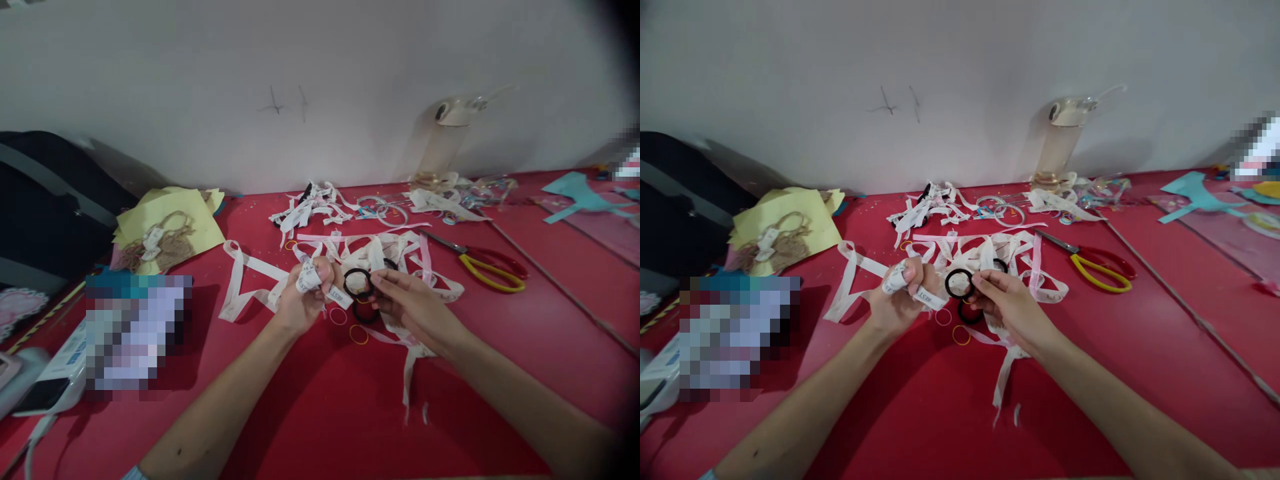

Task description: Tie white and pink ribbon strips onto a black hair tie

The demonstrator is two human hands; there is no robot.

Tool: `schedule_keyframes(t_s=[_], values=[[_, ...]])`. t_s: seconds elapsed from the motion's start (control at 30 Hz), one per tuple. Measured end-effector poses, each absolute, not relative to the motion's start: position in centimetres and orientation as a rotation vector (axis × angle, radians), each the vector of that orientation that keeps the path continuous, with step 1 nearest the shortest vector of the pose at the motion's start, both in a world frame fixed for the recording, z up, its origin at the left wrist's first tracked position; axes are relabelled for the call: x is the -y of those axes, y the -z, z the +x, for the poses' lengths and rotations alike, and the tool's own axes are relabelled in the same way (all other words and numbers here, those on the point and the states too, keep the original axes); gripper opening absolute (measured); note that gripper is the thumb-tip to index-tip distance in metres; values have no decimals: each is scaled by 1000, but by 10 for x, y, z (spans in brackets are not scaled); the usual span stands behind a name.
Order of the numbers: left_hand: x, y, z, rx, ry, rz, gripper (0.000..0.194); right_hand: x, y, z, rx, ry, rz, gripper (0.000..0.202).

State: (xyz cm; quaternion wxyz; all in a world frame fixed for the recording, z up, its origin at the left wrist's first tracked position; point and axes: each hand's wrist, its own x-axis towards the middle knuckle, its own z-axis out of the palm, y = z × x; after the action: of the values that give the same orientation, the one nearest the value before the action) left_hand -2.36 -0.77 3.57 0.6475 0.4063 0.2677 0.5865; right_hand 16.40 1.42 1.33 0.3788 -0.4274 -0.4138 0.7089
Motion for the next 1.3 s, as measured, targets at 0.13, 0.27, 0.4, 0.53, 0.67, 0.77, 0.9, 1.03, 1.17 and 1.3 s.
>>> schedule_keyframes(t_s=[0.13, 0.27, 0.4, 0.53, 0.67, 0.77, 0.9, 1.03, 1.17, 1.3], values=[[7, -37, -25, -563, -1318, 889, 31, -14, -10, 166, 1149, -1832, -1163, 28], [7, -39, -26, -531, -1327, 862, 31, -13, -7, 166, 1268, -1878, -1172, 28], [6, -37, -26, -562, -1323, 892, 29, -13, -8, 165, 1330, -1910, -1121, 28], [3, -33, -26, -597, -1404, 898, 24, -14, -12, 165, 1403, -1926, -1125, 29], [-1, -29, -26, -632, -1512, 864, 23, -14, -16, 165, 1429, -1914, -1161, 29], [-3, -27, -26, -635, -1560, 867, 24, -13, -17, 165, 1389, -1912, -1176, 29], [-4, -24, -25, -654, -1604, 850, 23, -12, -17, 167, 1325, -1898, -1233, 30], [-5, -24, -27, -695, -1655, 817, 23, -14, -15, 169, 1382, -1929, -1177, 30], [-6, -26, -30, -685, -1687, 784, 20, -15, -13, 170, 1389, -1944, -1177, 30], [-7, -25, -30, -703, -1674, 814, 21, -14, -14, 168, 1240, -1910, -1169, 28]])
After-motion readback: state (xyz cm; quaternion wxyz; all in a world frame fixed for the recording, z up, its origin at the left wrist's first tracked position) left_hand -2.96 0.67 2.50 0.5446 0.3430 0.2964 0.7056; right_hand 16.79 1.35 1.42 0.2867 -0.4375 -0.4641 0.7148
